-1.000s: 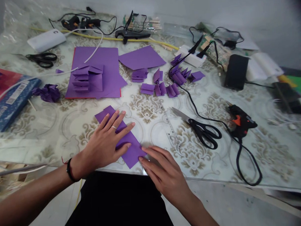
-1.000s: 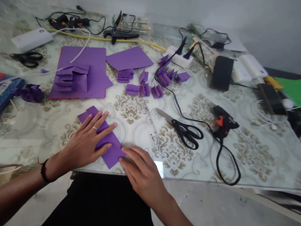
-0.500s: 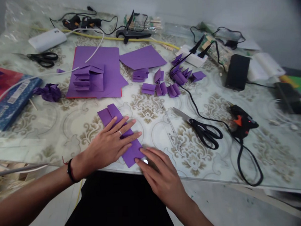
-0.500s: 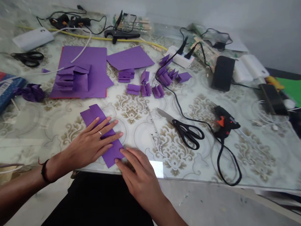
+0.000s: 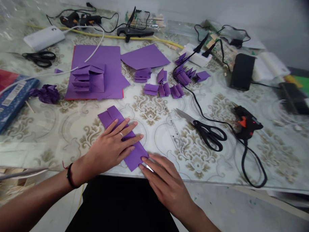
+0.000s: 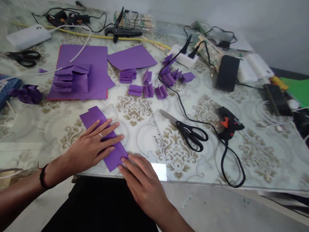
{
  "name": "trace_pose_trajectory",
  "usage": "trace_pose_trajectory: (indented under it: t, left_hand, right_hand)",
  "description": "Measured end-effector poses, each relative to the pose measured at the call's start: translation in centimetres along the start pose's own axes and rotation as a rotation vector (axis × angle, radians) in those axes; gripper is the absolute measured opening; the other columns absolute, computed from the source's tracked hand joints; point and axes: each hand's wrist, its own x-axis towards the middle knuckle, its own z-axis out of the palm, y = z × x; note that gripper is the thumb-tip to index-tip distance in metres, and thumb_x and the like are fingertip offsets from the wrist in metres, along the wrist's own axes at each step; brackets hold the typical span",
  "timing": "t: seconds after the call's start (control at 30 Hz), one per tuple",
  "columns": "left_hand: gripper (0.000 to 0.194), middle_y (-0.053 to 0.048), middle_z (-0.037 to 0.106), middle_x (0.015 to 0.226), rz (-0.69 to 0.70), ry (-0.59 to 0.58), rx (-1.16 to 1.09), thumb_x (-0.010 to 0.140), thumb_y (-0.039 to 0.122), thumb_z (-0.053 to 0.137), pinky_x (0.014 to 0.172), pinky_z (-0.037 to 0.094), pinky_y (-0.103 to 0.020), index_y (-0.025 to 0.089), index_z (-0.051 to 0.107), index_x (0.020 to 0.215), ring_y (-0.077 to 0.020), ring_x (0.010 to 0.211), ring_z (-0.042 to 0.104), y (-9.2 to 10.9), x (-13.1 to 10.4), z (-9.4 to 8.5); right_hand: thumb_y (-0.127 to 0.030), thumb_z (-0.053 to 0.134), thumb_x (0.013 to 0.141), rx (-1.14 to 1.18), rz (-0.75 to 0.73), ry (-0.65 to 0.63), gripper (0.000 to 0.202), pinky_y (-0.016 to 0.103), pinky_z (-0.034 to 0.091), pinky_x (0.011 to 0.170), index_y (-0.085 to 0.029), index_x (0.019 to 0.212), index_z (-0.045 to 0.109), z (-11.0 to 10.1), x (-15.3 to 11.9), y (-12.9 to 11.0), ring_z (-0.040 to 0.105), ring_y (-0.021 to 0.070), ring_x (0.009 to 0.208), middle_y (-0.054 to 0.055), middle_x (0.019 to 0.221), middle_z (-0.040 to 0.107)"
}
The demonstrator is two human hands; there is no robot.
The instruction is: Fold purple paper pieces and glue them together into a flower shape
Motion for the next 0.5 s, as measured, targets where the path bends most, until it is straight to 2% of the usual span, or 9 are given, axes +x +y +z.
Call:
trace_pose_trajectory:
  t: [0.27, 0.4, 0.5]
  left_hand:
    - [0.04, -0.012, 0.053, 0.167, -0.059, 0.014, -0.048, 0.109, 0.034, 0.06, 0.13, 0.038, -0.063, 0.027, 0.068, 0.147, -0.0373, 0.159, 0.044, 0.49, -0.02, 0.17]
    - [0.039, -0.011, 0.054, 0.166, -0.067, 0.022, -0.062, 0.108, 0.034, 0.06, 0.13, 0.037, -0.063, 0.027, 0.07, 0.146, -0.0361, 0.159, 0.044, 0.41, -0.01, 0.23]
    - [0.039, -0.011, 0.054, 0.167, -0.068, 0.021, -0.063, 0.108, 0.034, 0.06, 0.13, 0.037, -0.063, 0.028, 0.069, 0.146, -0.0358, 0.159, 0.044, 0.37, -0.02, 0.25]
  right_hand:
    - [-0.002, 0.061, 0.103, -0.02, 0.003, 0.01, 0.03, 0.048, 0.06, 0.109, -0.013, 0.126, 0.075, 0.09, -0.26, -0.16, 0.069, 0.027, 0.126, 0.011, 0.129, 0.079]
    - [-0.002, 0.064, 0.1, -0.001, 0.001, 0.092, 0.028, 0.048, 0.06, 0.106, -0.008, 0.125, 0.074, -0.15, -0.21, 0.11, 0.067, 0.0284, 0.123, 0.016, 0.125, 0.078]
    - [0.004, 0.06, 0.097, -0.027, -0.003, 0.139, 0.036, 0.05, 0.057, 0.108, -0.005, 0.129, 0.073, -0.36, 0.09, 0.48, 0.064, 0.03, 0.128, 0.019, 0.127, 0.076]
